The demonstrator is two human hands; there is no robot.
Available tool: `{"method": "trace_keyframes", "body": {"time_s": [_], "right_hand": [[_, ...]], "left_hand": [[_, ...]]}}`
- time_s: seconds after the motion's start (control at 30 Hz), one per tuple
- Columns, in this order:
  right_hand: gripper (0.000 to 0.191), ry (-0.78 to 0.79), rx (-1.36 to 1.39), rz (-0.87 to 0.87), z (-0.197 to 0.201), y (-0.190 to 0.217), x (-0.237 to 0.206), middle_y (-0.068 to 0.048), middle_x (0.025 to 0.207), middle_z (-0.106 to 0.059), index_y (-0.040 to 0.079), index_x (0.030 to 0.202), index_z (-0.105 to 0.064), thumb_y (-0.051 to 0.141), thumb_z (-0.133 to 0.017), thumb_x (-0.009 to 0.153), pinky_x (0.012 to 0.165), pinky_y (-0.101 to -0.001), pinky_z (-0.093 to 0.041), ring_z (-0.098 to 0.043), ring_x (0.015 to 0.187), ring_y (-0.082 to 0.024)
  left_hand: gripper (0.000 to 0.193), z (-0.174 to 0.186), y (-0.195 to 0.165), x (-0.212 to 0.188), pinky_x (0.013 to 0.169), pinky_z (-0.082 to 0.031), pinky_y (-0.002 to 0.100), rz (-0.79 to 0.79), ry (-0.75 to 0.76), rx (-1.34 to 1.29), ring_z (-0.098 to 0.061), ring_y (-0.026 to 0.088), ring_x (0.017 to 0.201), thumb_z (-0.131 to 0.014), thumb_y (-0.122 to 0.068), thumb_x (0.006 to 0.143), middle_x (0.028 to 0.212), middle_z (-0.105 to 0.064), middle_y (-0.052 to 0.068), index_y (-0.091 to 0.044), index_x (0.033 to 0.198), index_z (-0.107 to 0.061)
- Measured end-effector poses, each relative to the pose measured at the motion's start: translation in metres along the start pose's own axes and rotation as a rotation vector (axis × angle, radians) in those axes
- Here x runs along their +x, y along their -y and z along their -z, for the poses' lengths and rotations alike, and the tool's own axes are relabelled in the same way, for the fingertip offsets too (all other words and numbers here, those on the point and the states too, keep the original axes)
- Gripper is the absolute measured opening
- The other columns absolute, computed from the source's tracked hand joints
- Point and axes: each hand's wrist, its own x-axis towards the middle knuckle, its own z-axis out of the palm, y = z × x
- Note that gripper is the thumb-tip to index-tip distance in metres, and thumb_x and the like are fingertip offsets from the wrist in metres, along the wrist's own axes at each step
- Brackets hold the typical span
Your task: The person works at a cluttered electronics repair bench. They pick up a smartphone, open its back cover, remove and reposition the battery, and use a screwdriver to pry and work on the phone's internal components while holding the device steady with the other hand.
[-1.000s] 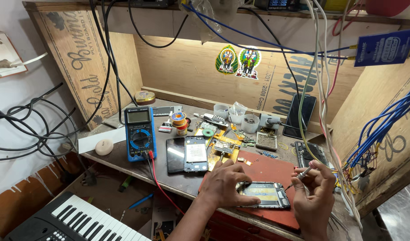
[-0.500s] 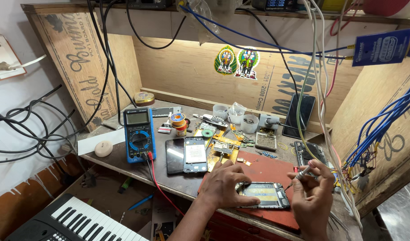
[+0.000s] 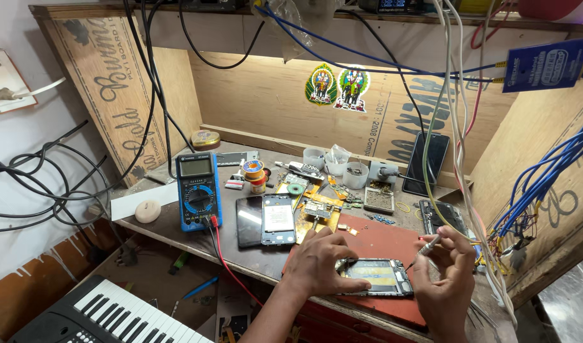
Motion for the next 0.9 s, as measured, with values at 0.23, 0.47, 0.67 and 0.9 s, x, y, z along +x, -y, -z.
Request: {"method": "trace_keyframes", "body": {"time_s": [0.23, 0.47, 0.67, 0.9], "right_hand": [[0.061, -0.016, 0.065, -0.070, 0.0008, -0.0020, 0.0006, -0.016, 0.127, -0.060, 0.005, 0.144, -0.043, -0.007, -0.064, 0.088, 0.087, -0.0309, -0.058, -0.071, 0.104, -0.019], [0.069, -0.024, -0.127, 0.001, 0.0005, -0.0002, 0.0015, -0.019, 0.119, -0.061, 0.004, 0.141, -0.045, -0.009, -0.075, 0.080, 0.085, -0.0336, -0.055, -0.066, 0.094, -0.024], [0.063, -0.016, 0.072, -0.024, -0.0003, 0.0016, 0.0019, -0.015, 0.123, -0.060, 0.004, 0.145, -0.042, -0.011, -0.059, 0.086, 0.090, -0.0301, -0.057, -0.071, 0.104, -0.018], [0.065, -0.040, -0.081, -0.051, 0.0003, 0.0046, 0.0027, -0.017, 0.119, -0.061, 0.003, 0.143, -0.046, -0.011, -0.070, 0.083, 0.084, -0.0319, -0.057, -0.068, 0.095, -0.021]], "left_hand": [[0.057, -0.0013, -0.0001, -0.0004, 0.100, -0.046, 0.035, 0.010, 0.007, -0.005, -0.063, 0.018, 0.104, -0.083, -0.067, 0.067, 0.098, -0.071, -0.001, -0.017, 0.095, -0.082], [0.057, -0.0032, 0.0018, 0.0004, 0.107, -0.043, 0.040, 0.003, 0.008, 0.016, -0.063, 0.018, 0.103, -0.084, -0.068, 0.065, 0.096, -0.071, -0.001, -0.017, 0.092, -0.082], [0.057, -0.0056, 0.0036, 0.0002, 0.107, -0.044, 0.040, 0.001, 0.009, 0.014, -0.063, 0.017, 0.103, -0.084, -0.068, 0.066, 0.097, -0.071, -0.002, -0.018, 0.093, -0.082], [0.056, -0.0045, 0.0038, -0.0006, 0.102, -0.044, 0.039, -0.018, -0.019, 0.003, -0.063, 0.018, 0.103, -0.084, -0.067, 0.066, 0.097, -0.071, -0.001, -0.017, 0.091, -0.082]]}}
